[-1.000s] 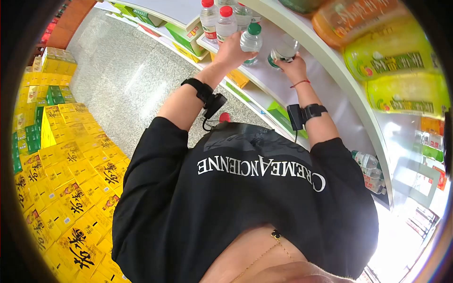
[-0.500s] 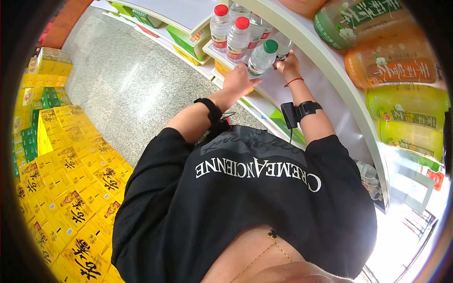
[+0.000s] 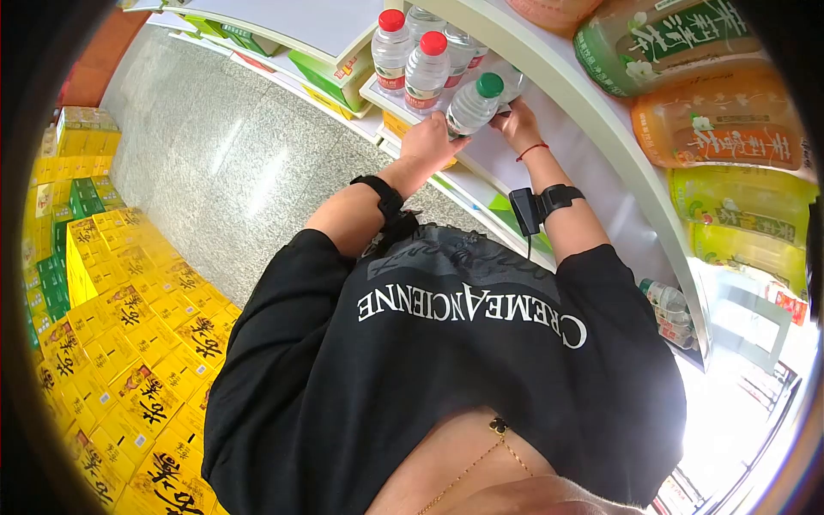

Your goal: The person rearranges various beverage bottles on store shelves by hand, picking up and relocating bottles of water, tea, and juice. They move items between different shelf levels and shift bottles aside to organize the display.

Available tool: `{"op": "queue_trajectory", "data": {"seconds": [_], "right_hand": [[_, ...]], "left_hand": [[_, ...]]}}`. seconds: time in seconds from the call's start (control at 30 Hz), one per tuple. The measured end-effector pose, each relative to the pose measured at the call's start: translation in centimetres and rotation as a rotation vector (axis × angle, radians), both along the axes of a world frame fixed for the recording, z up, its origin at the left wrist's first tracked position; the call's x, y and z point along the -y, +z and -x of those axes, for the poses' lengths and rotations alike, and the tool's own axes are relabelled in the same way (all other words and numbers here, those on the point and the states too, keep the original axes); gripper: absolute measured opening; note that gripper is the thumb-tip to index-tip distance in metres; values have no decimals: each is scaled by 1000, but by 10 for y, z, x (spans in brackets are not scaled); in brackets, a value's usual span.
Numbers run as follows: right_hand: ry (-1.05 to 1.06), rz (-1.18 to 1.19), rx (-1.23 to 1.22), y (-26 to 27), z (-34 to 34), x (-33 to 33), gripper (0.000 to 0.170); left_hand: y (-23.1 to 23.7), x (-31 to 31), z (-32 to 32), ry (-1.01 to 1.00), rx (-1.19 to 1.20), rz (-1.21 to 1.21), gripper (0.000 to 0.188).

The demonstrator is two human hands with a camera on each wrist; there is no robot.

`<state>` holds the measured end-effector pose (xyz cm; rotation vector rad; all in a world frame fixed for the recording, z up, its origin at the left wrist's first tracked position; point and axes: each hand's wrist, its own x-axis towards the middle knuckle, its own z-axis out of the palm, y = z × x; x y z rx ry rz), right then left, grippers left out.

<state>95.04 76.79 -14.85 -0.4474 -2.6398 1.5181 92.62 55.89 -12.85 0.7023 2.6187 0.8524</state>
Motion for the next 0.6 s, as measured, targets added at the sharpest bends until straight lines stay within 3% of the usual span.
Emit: {"op": "queue_trajectory", "data": {"seconds": [0.23, 0.33, 0.6], "right_hand": [[9, -83, -53, -5, 17, 9, 61], [62, -254, -5, 5, 19, 14, 63], [61, -283, 48, 17, 17, 17, 62]], "left_hand": [[-10, 4, 5, 11, -38, -1, 59], [-1, 6, 6, 9, -23, 95, 58], [13, 7, 10, -72, -74, 186, 54]]}}
